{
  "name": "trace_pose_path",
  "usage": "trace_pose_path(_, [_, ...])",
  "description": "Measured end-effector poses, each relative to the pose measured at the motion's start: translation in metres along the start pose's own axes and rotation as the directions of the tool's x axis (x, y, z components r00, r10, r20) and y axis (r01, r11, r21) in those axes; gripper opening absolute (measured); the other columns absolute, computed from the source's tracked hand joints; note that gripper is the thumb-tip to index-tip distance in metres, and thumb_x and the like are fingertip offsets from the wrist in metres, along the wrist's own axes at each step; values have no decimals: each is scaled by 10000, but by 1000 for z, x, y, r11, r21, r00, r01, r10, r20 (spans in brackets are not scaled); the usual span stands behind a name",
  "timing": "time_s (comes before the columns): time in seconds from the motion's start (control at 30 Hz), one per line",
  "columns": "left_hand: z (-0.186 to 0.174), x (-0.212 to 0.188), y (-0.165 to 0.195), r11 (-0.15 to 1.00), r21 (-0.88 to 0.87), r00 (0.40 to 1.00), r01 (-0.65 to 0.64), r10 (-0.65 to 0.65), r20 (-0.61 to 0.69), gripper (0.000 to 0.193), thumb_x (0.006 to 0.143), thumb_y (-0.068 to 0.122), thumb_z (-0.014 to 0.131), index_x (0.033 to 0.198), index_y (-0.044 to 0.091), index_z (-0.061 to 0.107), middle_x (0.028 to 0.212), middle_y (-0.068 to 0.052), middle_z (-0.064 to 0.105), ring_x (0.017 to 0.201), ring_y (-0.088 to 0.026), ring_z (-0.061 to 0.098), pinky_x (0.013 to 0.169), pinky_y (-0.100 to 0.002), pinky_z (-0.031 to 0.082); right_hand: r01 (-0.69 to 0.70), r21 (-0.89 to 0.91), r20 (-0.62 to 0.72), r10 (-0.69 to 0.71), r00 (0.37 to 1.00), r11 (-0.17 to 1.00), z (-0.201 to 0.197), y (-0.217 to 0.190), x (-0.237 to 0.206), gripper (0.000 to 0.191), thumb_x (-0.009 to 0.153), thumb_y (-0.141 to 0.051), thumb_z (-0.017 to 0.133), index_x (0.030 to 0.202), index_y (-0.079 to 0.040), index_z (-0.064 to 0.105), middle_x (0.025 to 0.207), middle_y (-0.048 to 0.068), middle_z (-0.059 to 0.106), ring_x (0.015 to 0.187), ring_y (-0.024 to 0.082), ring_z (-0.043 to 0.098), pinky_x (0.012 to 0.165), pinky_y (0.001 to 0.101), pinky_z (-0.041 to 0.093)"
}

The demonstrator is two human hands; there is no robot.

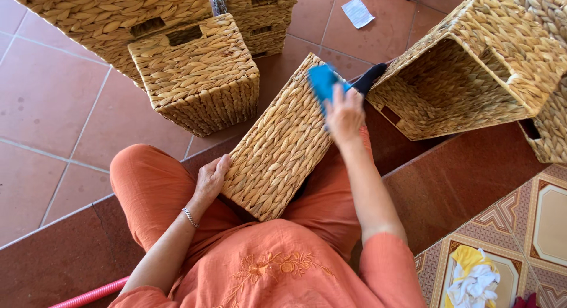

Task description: The person sits on the tiled floor with a woven water-hyacinth basket on their lap and wipes its surfaces with a blue cloth, rotating the basket to reach different sides, edges, and the handle cutout, then sets it aside and continues with another basket.

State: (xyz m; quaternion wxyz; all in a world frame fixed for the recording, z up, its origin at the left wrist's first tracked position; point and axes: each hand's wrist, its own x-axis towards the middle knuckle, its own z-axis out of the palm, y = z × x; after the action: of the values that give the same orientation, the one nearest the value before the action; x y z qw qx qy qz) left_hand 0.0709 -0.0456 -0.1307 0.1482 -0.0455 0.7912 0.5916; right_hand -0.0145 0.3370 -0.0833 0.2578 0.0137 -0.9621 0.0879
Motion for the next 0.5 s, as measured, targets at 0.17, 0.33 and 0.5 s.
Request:
trace_pose_path(0.17, [-1, 5, -7, 993, 99, 995, -70, 77, -65, 452, 1038, 391, 562, 951, -27, 710, 709, -27, 636, 725, -63, 523, 654, -315, 505, -216, -66, -37, 214, 976, 974, 2, 7, 13, 528, 941, -339, 755, 1327, -35, 560, 1093, 206, 559, 980, 395, 581, 767, 496, 523])
trace_pose_path(0.33, [-10, 8, -13, 963, 241, 985, -122, 148, -91, 453, 1068, 370, 524, 920, -29, 677, 695, -109, 575, 642, -121, 513, 628, -362, 477, 133, 130, 82, -144, 986, 983, -39, -108, -71, 594, 925, -396, 715, 1345, -11, 548, 1083, 208, 537, 958, 399, 571, 803, 493, 521])
trace_pose_path(0.5, [-8, 0, -21, 985, 170, 998, 19, -9, -64, 532, 1120, 404, 525, 852, -42, 636, 689, -88, 511, 674, -122, 437, 604, -377, 406, 440, 307, 152, -500, 853, 844, -76, -163, -144, 428, 989, -155, 703, 1390, -56, 593, 924, 61, 494, 834, 207, 556, 653, 336, 526])
